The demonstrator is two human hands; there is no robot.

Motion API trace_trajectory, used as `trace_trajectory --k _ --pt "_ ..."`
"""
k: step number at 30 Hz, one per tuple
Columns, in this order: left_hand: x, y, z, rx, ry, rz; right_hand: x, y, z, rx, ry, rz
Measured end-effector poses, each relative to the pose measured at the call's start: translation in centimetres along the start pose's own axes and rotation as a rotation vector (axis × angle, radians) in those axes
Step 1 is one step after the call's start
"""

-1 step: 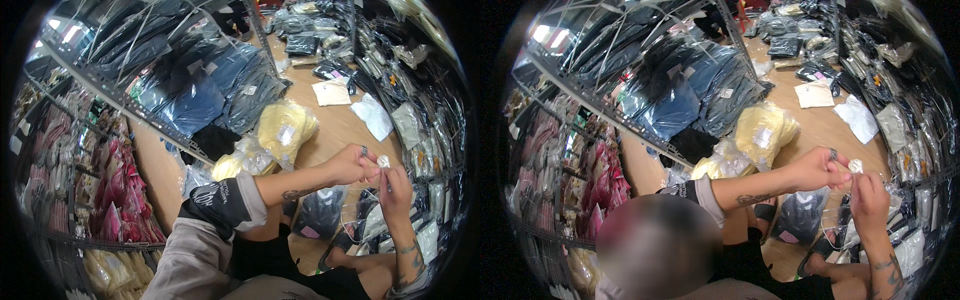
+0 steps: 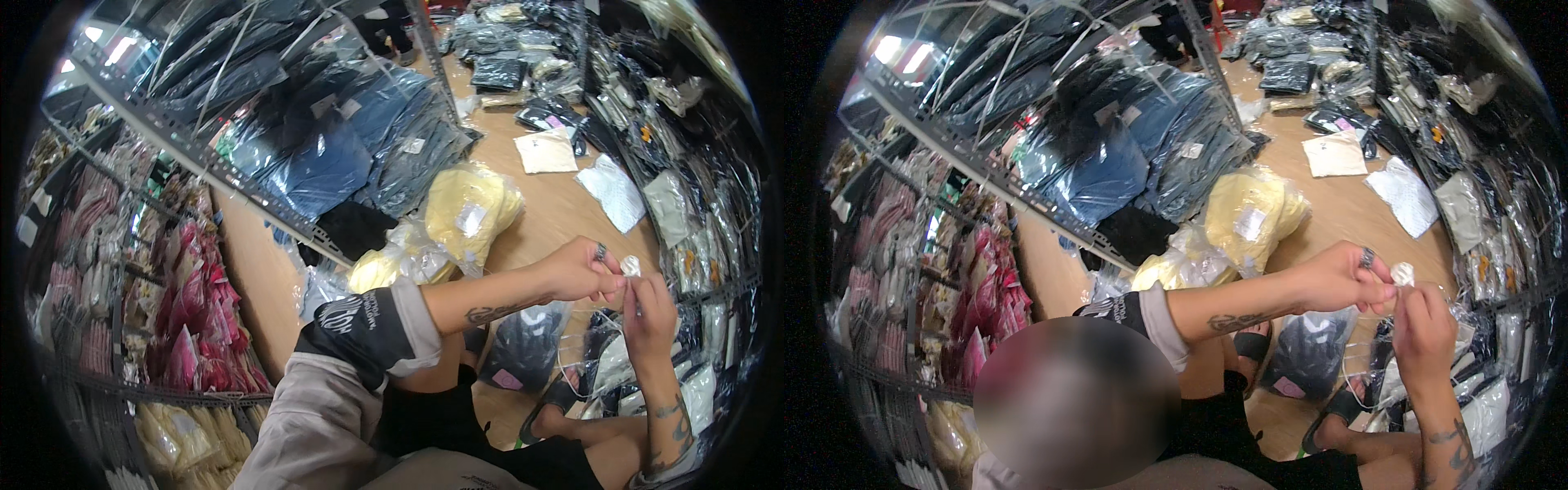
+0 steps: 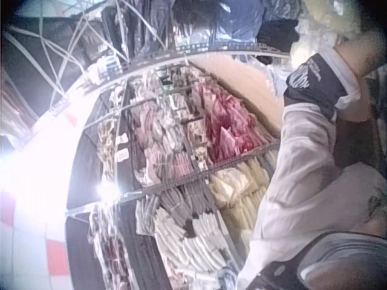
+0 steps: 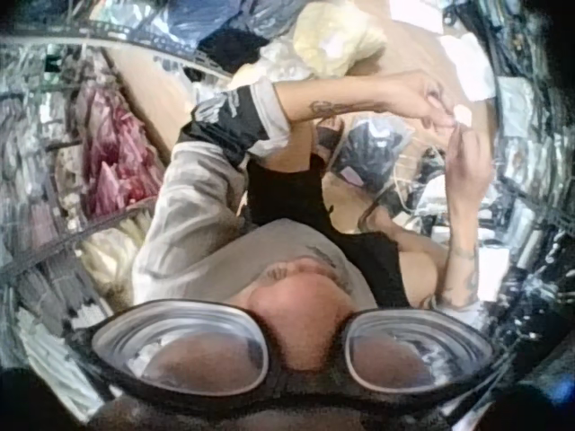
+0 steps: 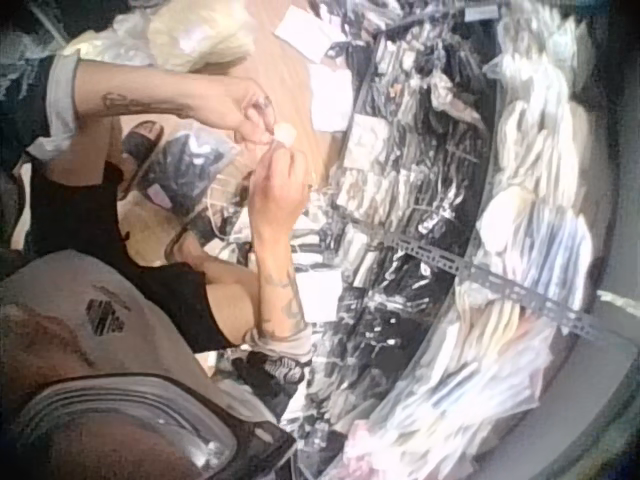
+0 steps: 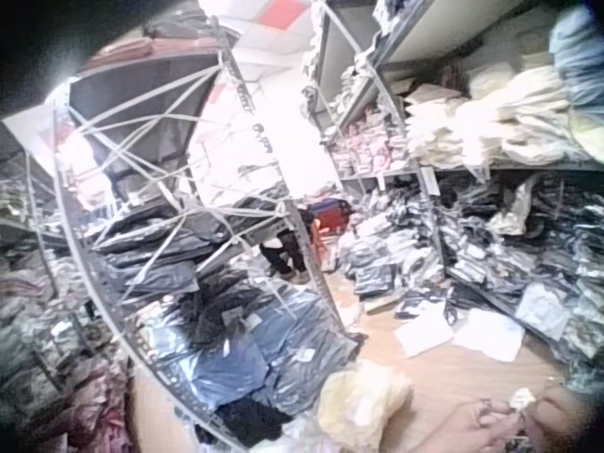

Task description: The person sits on the floor in a stockroom and ties a white elastic band around a bundle of packaged clothing. They repeatedly wrap and knot the band to secure the bundle.

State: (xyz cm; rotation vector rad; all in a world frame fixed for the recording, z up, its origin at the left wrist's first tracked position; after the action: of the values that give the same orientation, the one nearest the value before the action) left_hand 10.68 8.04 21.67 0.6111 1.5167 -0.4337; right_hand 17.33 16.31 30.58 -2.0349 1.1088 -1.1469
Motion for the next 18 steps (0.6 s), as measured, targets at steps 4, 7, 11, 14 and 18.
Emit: trace_trajectory --k 4,7,11,14,18 --pt "0.4 0.7 -0.4 0.145 -0.092 0.084 0.7 0.1 -0.1 -0.034 -0.071 0.121" --pt "-1.5 -0.4 -0.1 0.157 -0.008 -0.293 1.0 0.7 -0.2 0.009 -0.111 0.138" --pt "-0.4 -0.6 -0.3 0.132 0.125 -0.235 1.1 0.9 -0.3 0.053 -0.173 -0.024" --pt "1.4 0.8 0.0 0.127 -0.043 0.209 -0.6 0.7 -0.7 0.05 -0.06 -0.267" --pt "0.9 1.2 0.5 0.114 -0.105 0.291 -4.1 2.2 -0.3 0.11 0.209 -0.536"
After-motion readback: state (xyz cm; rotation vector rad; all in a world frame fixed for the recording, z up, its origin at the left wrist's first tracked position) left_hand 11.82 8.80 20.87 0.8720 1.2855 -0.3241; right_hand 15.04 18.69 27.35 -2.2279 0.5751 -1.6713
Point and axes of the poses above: each hand's wrist, its own z-axis away from the middle knuckle, its own y-axis out of the palm, x = y × z, the point moved 10 cm from there along -z, towards the middle knuckle, and after that the axes turned 13 degrees about y, right-handed, at the moved point
